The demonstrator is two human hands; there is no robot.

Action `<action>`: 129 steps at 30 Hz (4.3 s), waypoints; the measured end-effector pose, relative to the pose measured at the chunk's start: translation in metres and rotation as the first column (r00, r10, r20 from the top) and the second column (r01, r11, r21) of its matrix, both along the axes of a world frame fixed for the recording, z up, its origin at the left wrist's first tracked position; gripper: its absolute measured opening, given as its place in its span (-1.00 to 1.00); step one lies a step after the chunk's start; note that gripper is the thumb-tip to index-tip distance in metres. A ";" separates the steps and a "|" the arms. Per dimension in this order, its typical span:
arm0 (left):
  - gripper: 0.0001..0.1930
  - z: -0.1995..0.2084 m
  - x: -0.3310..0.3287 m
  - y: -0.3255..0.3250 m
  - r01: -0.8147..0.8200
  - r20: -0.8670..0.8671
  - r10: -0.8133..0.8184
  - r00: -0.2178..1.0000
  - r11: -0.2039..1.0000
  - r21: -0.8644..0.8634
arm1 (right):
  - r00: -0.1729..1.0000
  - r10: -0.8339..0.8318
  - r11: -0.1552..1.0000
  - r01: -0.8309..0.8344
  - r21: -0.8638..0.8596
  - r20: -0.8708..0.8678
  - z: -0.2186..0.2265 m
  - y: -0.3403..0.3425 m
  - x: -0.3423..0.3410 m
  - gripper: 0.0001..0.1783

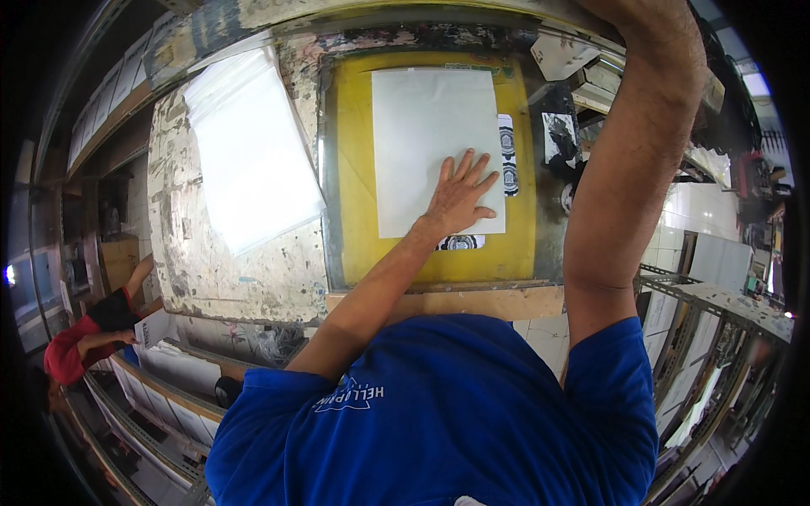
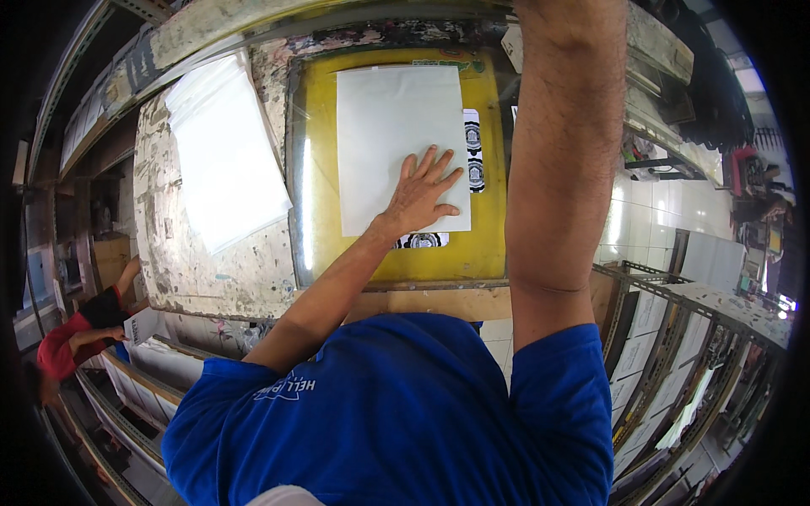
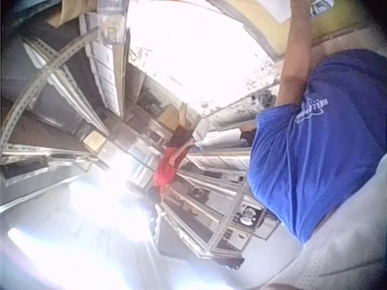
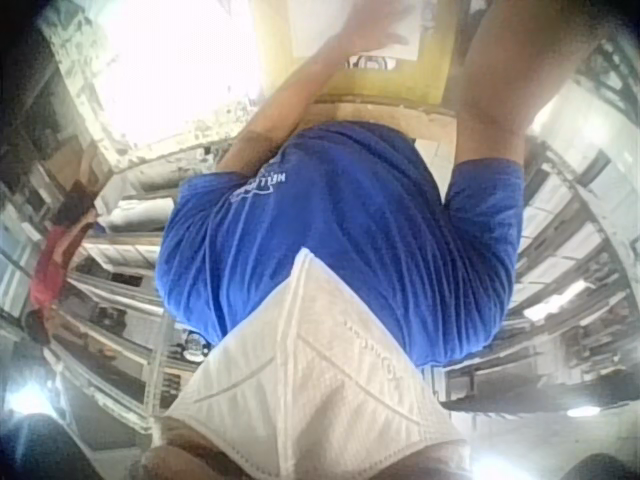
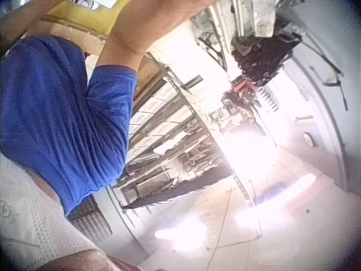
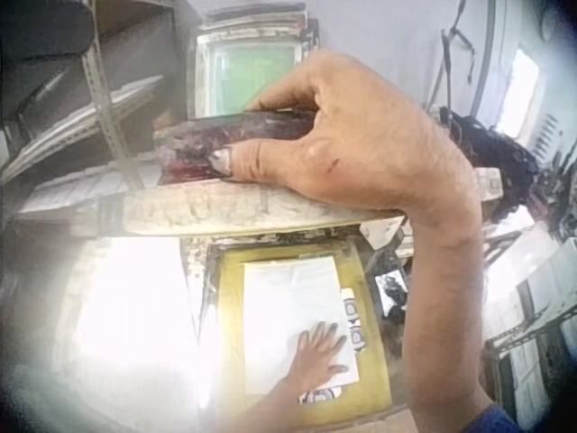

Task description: The person performs screen printing by placing a sheet of paper under a screen, lowering the screen, and using a squeegee to spread ink over the design before lifting the screen and repeating the process.

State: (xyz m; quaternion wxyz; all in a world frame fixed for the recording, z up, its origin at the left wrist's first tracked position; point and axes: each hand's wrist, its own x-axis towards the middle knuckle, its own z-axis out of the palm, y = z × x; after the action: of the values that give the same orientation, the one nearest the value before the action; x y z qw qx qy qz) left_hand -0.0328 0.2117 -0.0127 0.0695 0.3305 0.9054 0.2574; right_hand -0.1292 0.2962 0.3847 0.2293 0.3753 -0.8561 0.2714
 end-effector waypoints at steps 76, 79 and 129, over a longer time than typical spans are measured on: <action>0.00 -0.006 0.166 -0.196 -0.720 0.047 0.772 0.634 0.567 0.401 | 0.928 -0.292 0.951 0.257 0.171 0.232 -0.336 -0.005 -0.199 -0.32; -0.02 -0.008 0.168 -0.197 -0.741 0.096 0.764 0.638 0.575 0.347 | 0.842 -0.341 0.939 0.326 0.109 0.418 -0.308 0.003 -0.178 -0.30; -0.86 0.037 -0.157 -0.163 -0.703 0.219 0.757 0.616 0.403 0.586 | 0.992 -0.123 0.992 0.123 0.014 -0.008 0.010 -0.025 -0.018 -0.59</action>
State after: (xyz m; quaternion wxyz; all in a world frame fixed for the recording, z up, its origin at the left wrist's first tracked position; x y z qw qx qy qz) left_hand -0.1894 0.0488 0.0248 -0.1996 -0.0853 0.8197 0.5300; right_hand -0.1469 0.2709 0.3945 0.2457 0.3243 -0.8788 0.2493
